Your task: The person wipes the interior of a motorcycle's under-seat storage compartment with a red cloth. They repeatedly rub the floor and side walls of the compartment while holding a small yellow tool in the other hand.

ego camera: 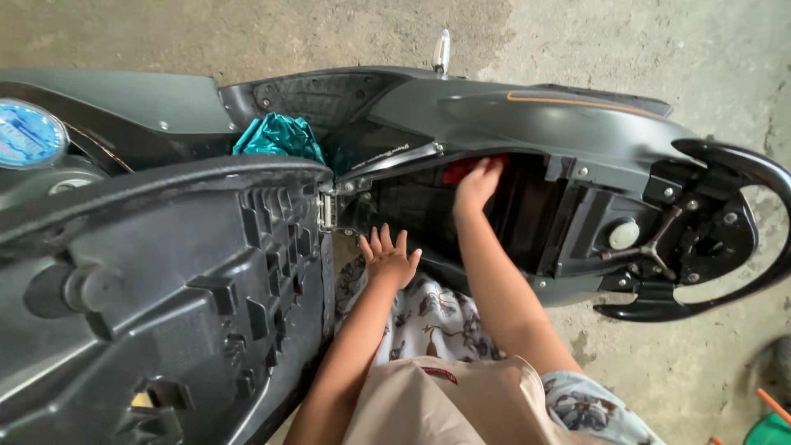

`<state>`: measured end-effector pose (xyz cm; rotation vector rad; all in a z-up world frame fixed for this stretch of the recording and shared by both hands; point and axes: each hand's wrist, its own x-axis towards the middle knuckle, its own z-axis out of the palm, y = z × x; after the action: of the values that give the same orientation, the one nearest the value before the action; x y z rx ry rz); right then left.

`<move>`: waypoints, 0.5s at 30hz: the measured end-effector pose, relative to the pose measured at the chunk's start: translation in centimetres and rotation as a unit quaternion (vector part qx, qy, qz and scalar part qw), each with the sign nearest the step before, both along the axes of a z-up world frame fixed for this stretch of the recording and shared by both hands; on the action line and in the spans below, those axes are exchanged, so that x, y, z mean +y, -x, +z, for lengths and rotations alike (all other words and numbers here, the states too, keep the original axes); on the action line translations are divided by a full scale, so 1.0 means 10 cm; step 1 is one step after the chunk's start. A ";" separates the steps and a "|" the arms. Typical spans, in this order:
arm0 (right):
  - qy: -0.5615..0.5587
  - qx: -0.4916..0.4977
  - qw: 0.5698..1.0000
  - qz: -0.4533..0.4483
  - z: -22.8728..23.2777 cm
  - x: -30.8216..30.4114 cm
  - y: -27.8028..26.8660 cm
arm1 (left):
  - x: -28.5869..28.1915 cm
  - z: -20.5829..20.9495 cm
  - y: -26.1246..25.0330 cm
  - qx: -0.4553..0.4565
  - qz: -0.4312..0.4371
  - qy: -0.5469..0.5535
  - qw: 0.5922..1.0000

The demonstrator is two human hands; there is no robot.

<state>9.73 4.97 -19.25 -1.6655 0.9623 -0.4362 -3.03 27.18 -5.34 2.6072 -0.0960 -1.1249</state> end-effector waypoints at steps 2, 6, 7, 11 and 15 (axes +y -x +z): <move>0.063 0.119 0.987 0.083 0.10 0.26 0.29 | 0.00 0.04 -0.04 0.009 0.009 0.003 1.000; 0.501 0.225 0.634 0.545 0.28 0.40 0.59 | 0.02 0.02 0.01 -0.013 0.023 0.017 0.999; 0.513 0.177 0.594 0.594 0.33 0.39 0.64 | 0.02 0.02 0.04 -0.025 0.026 0.023 0.999; 0.536 0.184 0.476 0.672 0.40 0.40 0.37 | 0.01 -0.02 0.09 -0.031 0.034 0.023 0.999; 0.592 0.144 0.485 0.628 0.69 0.25 0.40 | 0.01 -0.04 -0.02 -0.025 0.031 0.027 0.999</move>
<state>5.73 7.51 -12.34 -3.1739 -0.9162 0.3933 -2.82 27.27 -5.74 2.5730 -0.0541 -1.0206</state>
